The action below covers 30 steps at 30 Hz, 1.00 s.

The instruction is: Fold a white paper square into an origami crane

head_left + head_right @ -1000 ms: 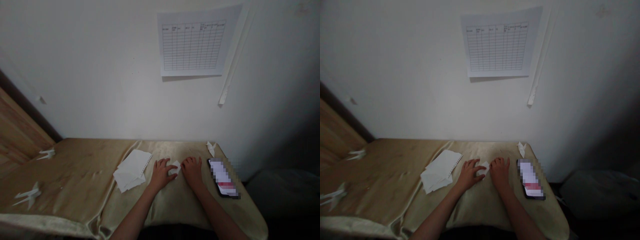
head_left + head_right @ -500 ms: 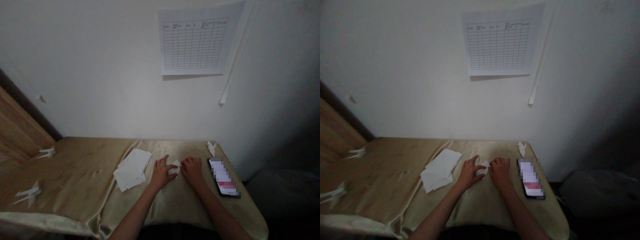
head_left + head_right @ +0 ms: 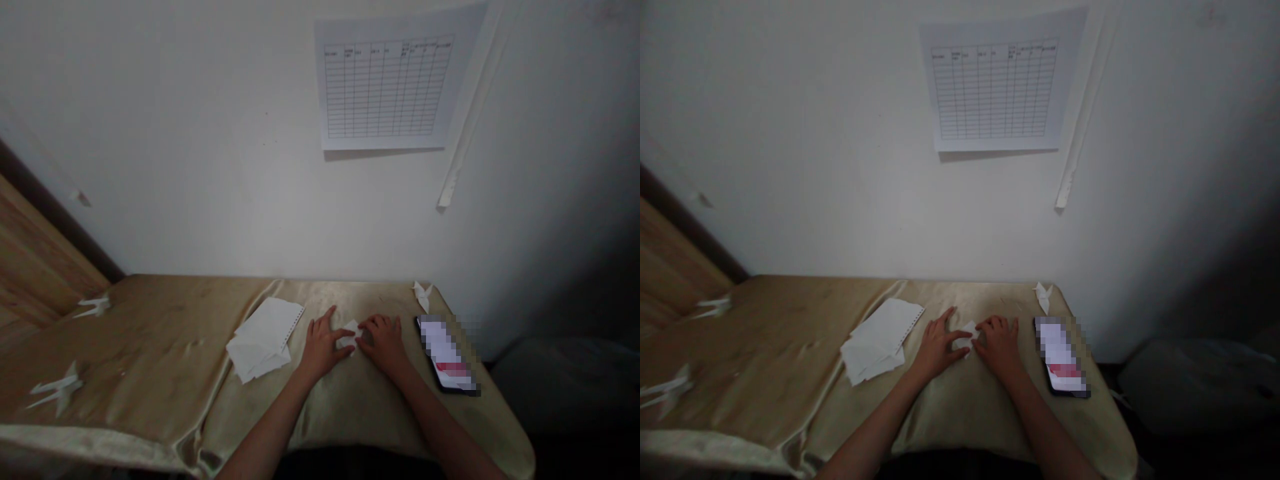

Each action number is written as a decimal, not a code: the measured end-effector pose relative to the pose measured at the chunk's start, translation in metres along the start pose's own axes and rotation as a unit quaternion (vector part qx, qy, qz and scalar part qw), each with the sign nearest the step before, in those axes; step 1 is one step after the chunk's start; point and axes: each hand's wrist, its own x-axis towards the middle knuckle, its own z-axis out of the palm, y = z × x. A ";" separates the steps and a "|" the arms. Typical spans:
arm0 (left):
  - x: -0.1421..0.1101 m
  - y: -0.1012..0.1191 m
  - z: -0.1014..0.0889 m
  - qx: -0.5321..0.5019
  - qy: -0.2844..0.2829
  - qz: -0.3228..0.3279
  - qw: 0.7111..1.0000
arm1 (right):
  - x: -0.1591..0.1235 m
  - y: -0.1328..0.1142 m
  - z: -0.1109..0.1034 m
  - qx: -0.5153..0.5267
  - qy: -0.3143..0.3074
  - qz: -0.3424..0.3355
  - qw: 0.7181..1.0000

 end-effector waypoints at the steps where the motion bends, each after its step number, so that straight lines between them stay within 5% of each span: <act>1: 0.000 0.000 0.000 -0.001 0.002 0.001 1.000 | 0.000 -0.001 0.000 0.000 -0.002 -0.002 1.000; 30: 0.001 -0.003 0.002 0.005 0.005 0.004 1.000 | -0.004 -0.004 -0.005 0.026 -0.046 -0.012 0.999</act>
